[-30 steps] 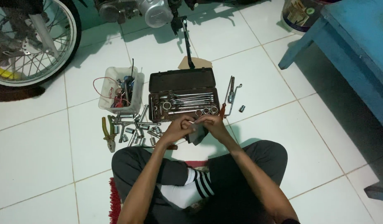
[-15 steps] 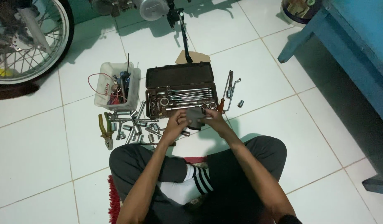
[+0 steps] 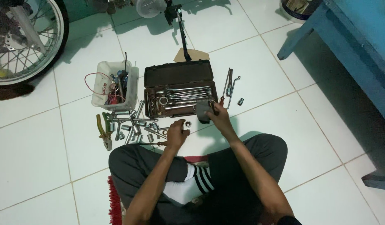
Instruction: Repairing a small mechanical component from a motorcycle using hand tools while sitting on the floor.
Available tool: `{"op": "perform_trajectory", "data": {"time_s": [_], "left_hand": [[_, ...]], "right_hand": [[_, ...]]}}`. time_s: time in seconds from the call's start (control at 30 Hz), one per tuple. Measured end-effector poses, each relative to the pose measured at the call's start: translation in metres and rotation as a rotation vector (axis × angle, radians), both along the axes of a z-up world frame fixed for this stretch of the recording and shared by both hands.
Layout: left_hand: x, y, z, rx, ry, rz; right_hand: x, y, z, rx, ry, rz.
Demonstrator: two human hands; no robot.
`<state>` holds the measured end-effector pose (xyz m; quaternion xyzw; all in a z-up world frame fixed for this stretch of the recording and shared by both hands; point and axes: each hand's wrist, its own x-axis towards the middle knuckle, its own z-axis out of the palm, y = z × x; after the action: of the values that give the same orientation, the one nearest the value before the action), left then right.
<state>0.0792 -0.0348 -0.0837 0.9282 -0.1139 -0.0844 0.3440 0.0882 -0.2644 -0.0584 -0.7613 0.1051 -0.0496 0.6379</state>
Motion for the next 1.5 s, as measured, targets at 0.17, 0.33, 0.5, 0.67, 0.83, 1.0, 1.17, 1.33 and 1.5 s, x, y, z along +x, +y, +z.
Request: {"op": "perform_trajectory", "data": {"time_s": [0.17,0.33,0.5,0.67,0.83,1.0,1.17,1.33,1.5], "left_hand": [[0.014,-0.005,-0.023,0.072,-0.067,-0.074],[0.011,-0.006,-0.024,0.049,-0.155,-0.094],[-0.002,-0.009,0.019,-0.86,0.322,0.113],[-0.007,0.006,0.052,-0.912,0.397,0.193],[-0.012,0.014,0.029,-0.978,0.361,0.267],[-0.002,0.026,-0.01,-1.017,0.337,0.355],[-0.008,0.011,-0.017,-1.004,0.385,0.277],[-0.007,0.014,-0.016,-0.99,0.422,0.336],[0.007,0.019,-0.068,-0.995,0.414,0.4]], "right_hand": [[0.011,-0.015,-0.078,-0.103,-0.012,-0.033],[-0.003,-0.013,0.0,0.051,-0.031,-0.155],[0.005,-0.043,-0.037,0.23,-0.091,-0.37],[0.006,-0.005,-0.023,0.065,-0.032,-0.139],[-0.012,0.044,-0.003,-0.038,-0.07,0.114],[-0.02,0.046,-0.042,-0.06,-0.016,0.323],[-0.013,0.039,-0.034,-0.076,-0.002,0.194],[-0.018,0.048,-0.031,-0.054,0.034,0.202],[-0.018,0.053,-0.041,-0.181,0.055,0.327]]}}
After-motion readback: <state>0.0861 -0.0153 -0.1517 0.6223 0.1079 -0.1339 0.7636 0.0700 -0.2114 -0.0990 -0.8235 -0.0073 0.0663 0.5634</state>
